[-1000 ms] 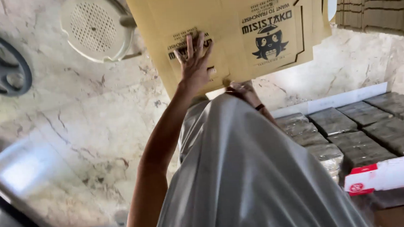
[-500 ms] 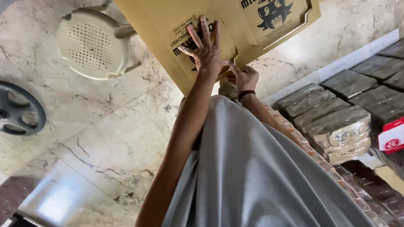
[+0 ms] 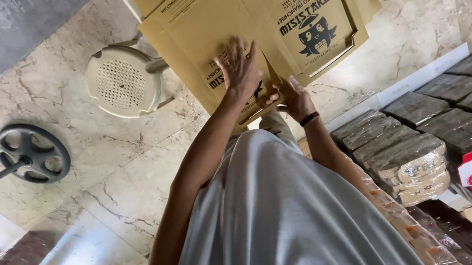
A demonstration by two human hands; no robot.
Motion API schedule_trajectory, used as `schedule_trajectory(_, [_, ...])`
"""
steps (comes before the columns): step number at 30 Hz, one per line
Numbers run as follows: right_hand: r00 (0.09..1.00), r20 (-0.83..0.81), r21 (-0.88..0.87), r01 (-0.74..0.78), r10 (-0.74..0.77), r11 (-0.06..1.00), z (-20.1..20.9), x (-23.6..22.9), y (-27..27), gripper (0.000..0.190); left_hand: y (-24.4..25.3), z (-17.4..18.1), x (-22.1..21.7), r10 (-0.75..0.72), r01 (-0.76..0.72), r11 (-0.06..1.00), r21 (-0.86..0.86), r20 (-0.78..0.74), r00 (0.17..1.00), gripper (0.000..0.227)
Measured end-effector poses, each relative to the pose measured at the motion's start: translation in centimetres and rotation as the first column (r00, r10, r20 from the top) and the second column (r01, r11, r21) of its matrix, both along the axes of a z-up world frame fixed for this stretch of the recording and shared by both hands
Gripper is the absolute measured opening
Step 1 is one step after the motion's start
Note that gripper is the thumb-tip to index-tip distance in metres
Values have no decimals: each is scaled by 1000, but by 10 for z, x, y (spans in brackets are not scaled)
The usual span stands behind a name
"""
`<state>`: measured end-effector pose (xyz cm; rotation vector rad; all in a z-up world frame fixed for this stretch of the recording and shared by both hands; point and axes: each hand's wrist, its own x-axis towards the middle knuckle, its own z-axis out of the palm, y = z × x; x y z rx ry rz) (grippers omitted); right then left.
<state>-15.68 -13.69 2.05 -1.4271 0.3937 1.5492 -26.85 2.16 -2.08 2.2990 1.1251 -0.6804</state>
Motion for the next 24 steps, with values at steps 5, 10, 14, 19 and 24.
schedule_trajectory(5, [985, 16, 133, -175, 175, 976, -14, 13, 7, 76, 51, 20, 25, -163, 167, 986, -16, 129, 978, 107])
schedule_trajectory(10, [978, 161, -34, -126, 129, 991, 11, -3, 21, 58, 71, 23, 51, -336, 331, 938, -103, -28, 942, 102])
schedule_trajectory(14, [759, 552, 171, -508, 345, 844, 25, 4, 54, 49, 74, 39, 55, -299, 290, 945, -154, -38, 954, 119])
schedule_trajectory(19, [978, 124, 109, -179, 165, 978, 41, 9, 50, 54, 66, 26, 57, -299, 283, 945, -161, -80, 951, 125])
schedule_trajectory(24, [995, 16, -39, -95, 96, 995, 2, 4, 13, 41, 73, 27, 52, -308, 299, 942, -154, -38, 951, 115])
